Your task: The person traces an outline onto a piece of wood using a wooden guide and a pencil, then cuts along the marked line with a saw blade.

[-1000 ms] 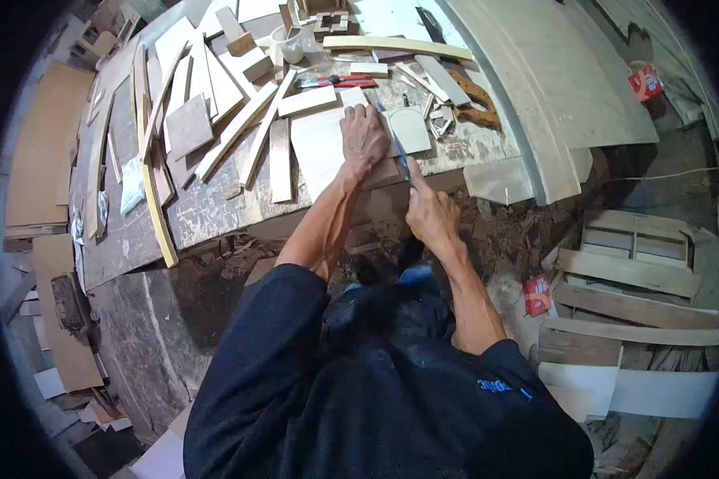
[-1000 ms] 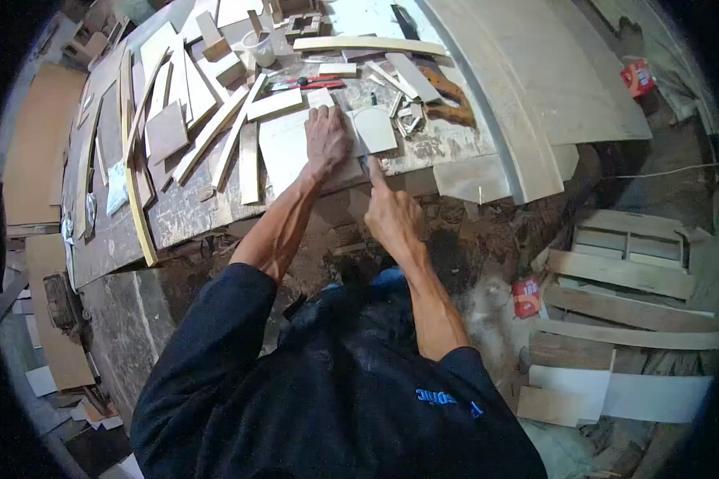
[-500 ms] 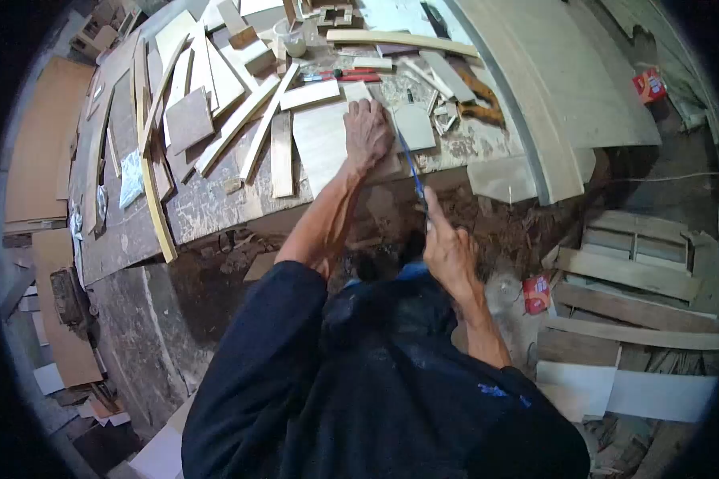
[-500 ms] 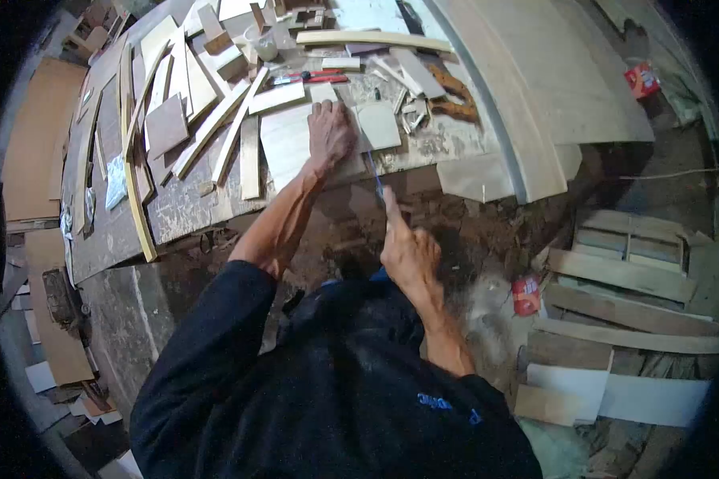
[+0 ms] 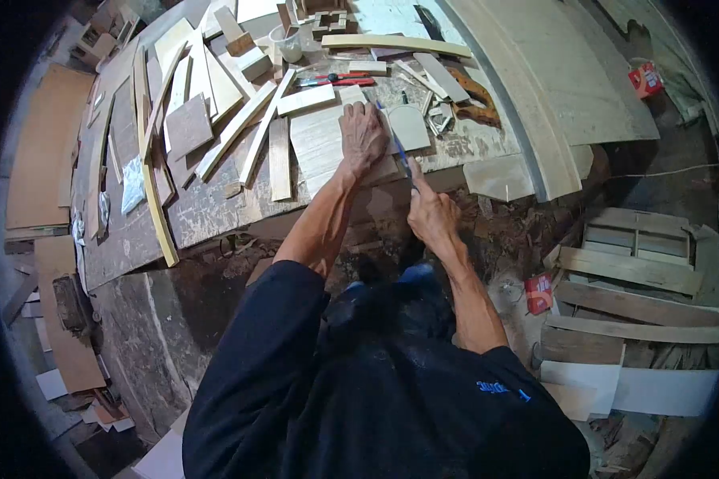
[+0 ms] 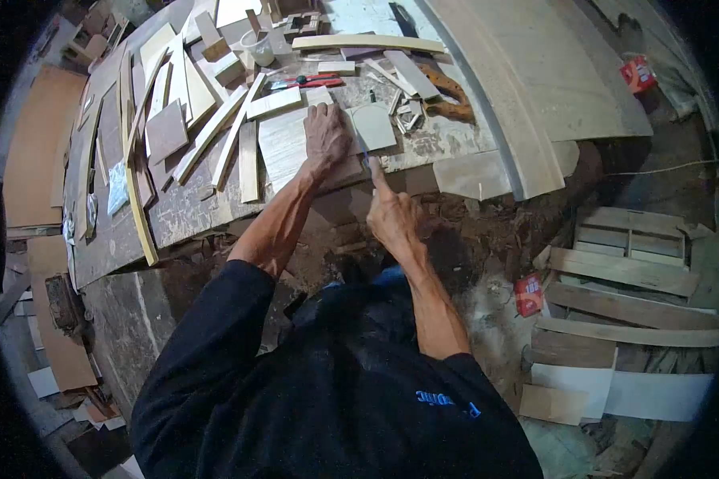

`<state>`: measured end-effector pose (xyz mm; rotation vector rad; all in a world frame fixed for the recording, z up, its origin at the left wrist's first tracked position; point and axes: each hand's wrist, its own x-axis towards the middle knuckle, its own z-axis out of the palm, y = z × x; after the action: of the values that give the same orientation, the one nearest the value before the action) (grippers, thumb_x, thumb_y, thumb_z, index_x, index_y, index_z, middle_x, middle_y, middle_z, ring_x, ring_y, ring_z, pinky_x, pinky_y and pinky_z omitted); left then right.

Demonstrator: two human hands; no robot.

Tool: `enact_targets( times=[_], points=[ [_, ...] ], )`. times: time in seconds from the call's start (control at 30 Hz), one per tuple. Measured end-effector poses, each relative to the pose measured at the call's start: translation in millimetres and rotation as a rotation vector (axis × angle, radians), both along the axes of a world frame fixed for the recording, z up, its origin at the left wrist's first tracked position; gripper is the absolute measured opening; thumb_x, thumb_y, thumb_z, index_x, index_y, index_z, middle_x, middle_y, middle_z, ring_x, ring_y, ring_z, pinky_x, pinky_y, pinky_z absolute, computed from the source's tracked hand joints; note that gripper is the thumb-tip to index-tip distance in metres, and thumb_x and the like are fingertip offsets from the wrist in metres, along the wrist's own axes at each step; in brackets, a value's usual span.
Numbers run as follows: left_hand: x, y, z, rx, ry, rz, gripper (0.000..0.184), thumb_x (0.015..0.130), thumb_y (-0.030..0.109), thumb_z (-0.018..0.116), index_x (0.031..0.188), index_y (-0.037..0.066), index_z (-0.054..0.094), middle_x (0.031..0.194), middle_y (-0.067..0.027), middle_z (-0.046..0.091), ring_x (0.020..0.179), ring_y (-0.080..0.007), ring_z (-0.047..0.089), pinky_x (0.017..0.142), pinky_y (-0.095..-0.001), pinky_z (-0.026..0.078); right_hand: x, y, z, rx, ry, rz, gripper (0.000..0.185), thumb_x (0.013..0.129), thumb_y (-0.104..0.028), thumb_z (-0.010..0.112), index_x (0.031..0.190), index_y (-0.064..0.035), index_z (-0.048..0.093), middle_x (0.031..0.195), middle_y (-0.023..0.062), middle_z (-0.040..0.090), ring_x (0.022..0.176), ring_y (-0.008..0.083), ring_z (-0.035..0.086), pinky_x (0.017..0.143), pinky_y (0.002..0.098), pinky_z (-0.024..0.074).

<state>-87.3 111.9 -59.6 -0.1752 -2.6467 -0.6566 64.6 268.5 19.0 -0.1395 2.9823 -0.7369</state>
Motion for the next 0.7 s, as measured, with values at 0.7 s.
enact_targets(
  times=[0.7],
  points=[
    [1.6, 3.2, 4.6, 0.026, -0.006, 0.009, 0.022, 0.08, 0.011, 0.058, 0.101, 0.004, 0.058, 0.1, -0.0161, 0.054, 0.1, -0.0356, 0.05, 0.085, -0.0485, 0.041, 5.5, 3.3, 8.5, -0.005, -0.062, -0.011, 0.058, 0.093, -0.016, 0.052, 0.149, -0.0218, 0.039, 0.068, 0.0249, 0.064, 0.068, 0.0453, 0.064, 0.064, 0.0549, 0.0491]
  ],
)
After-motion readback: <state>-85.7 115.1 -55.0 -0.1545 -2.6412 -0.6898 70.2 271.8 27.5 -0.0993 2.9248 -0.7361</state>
